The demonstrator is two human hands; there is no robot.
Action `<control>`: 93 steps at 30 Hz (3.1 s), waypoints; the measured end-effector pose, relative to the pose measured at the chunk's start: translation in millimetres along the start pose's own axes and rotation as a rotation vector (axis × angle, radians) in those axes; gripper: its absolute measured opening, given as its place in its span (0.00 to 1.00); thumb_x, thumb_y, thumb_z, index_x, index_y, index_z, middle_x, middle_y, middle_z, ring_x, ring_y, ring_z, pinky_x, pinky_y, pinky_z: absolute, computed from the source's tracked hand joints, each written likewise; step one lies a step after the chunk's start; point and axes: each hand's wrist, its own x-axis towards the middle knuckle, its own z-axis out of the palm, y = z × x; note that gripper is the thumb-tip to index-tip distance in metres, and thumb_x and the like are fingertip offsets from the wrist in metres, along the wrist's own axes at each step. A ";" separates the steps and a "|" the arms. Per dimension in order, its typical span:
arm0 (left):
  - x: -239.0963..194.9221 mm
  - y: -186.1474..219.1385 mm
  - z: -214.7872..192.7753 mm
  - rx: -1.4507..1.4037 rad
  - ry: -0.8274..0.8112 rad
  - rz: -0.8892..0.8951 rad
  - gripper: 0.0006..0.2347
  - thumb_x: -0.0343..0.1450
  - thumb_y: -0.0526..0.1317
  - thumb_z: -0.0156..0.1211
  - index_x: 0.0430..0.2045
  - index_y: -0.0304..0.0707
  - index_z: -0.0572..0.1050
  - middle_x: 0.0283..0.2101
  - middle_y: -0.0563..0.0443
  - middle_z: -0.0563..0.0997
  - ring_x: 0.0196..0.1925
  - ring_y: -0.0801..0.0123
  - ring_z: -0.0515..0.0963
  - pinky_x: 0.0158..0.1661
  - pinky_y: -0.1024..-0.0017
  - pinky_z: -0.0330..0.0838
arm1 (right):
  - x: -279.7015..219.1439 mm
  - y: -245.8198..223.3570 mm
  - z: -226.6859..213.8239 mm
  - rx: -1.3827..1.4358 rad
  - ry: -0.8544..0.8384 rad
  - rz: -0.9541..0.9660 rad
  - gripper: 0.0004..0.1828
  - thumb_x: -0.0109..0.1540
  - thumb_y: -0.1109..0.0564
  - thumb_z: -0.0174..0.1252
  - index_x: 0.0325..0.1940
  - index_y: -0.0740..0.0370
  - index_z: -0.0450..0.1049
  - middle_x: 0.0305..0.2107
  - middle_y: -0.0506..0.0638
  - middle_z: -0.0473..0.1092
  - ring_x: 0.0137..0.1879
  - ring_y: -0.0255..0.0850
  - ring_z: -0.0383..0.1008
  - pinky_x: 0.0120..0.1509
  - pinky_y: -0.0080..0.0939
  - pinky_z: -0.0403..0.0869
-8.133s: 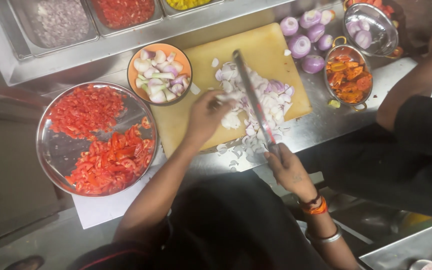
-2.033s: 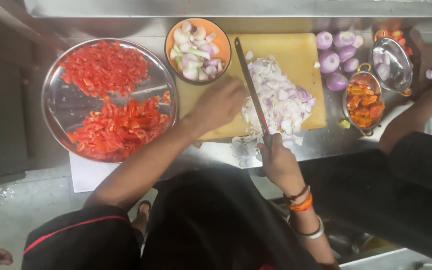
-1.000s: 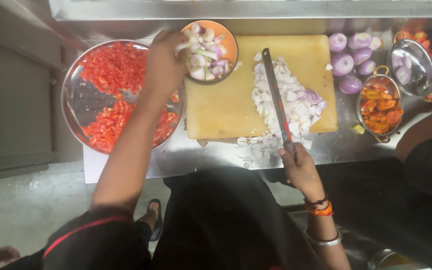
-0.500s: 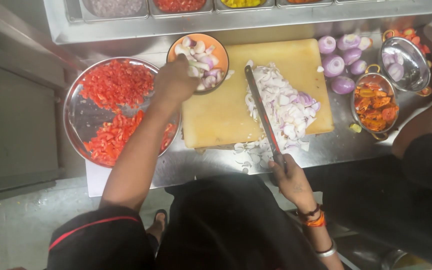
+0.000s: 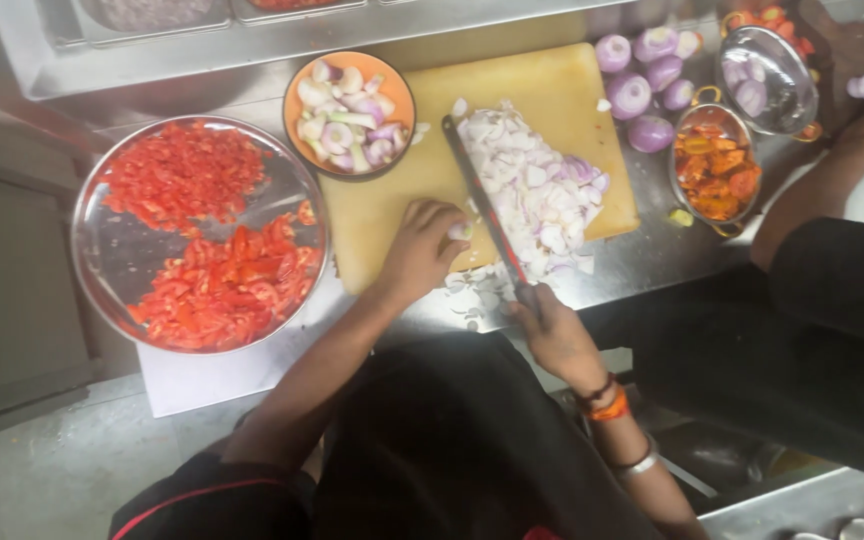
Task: The person takes onions from a bowl and slices them on a cutting board using a knife.
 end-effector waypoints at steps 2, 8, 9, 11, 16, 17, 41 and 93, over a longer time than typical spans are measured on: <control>-0.6 -3.3 6.7 0.137 -0.020 0.066 0.14 0.67 0.34 0.71 0.45 0.39 0.75 0.50 0.47 0.76 0.57 0.48 0.74 0.57 0.56 0.70 | 3.4 -1.8 3.8 -0.015 0.021 -0.069 0.14 0.66 0.51 0.57 0.44 0.66 0.68 0.29 0.65 0.75 0.36 0.61 0.76 0.38 0.52 0.73; -6.6 -4.1 -4.0 0.138 -0.028 0.076 0.17 0.66 0.35 0.69 0.47 0.36 0.74 0.52 0.42 0.73 0.58 0.45 0.71 0.59 0.55 0.67 | 4.4 -19.3 14.4 -0.132 0.051 -0.066 0.15 0.66 0.52 0.57 0.45 0.65 0.65 0.29 0.67 0.75 0.39 0.66 0.77 0.37 0.57 0.73; -7.5 -4.0 -4.3 0.119 -0.033 0.065 0.16 0.67 0.35 0.68 0.48 0.36 0.74 0.52 0.41 0.73 0.58 0.46 0.71 0.59 0.56 0.67 | 4.4 -22.4 14.1 -0.147 0.058 -0.064 0.15 0.66 0.52 0.57 0.45 0.65 0.65 0.28 0.67 0.75 0.38 0.66 0.77 0.37 0.58 0.73; -7.3 -3.8 -5.2 0.099 -0.038 0.051 0.16 0.68 0.34 0.67 0.49 0.36 0.73 0.53 0.41 0.73 0.59 0.46 0.72 0.60 0.56 0.67 | 5.0 -25.2 14.9 -0.163 0.062 -0.062 0.15 0.66 0.52 0.58 0.45 0.65 0.65 0.28 0.67 0.75 0.38 0.67 0.77 0.36 0.58 0.73; 1.9 -2.9 -1.9 0.171 -0.061 0.140 0.16 0.67 0.33 0.66 0.48 0.33 0.72 0.52 0.41 0.73 0.58 0.46 0.72 0.59 0.53 0.67 | 8.4 -18.1 15.8 -0.157 0.097 -0.077 0.15 0.66 0.52 0.57 0.44 0.66 0.65 0.29 0.66 0.76 0.39 0.66 0.77 0.37 0.58 0.74; 2.2 -0.8 -2.6 0.168 -0.061 0.139 0.16 0.67 0.33 0.66 0.48 0.33 0.72 0.52 0.41 0.73 0.58 0.46 0.72 0.59 0.53 0.67 | 8.8 -17.9 15.7 -0.159 0.097 -0.076 0.15 0.66 0.52 0.57 0.44 0.66 0.65 0.29 0.66 0.76 0.39 0.66 0.77 0.37 0.58 0.74; 0.7 -2.1 -0.5 0.113 -0.044 0.136 0.08 0.71 0.31 0.60 0.42 0.33 0.75 0.45 0.44 0.76 0.49 0.50 0.77 0.50 0.59 0.74 | 17.1 -5.7 44.2 -0.330 0.043 -0.101 0.14 0.68 0.53 0.53 0.45 0.67 0.60 0.22 0.66 0.73 0.31 0.67 0.75 0.31 0.63 0.71; 38.8 -9.0 -1.2 0.363 -0.481 0.246 0.17 0.64 0.28 0.56 0.48 0.29 0.74 0.50 0.40 0.75 0.50 0.47 0.77 0.50 0.55 0.73 | 23.7 18.9 35.2 -0.579 -0.038 -0.002 0.20 0.66 0.51 0.50 0.55 0.69 0.61 0.26 0.65 0.76 0.34 0.65 0.78 0.37 0.62 0.74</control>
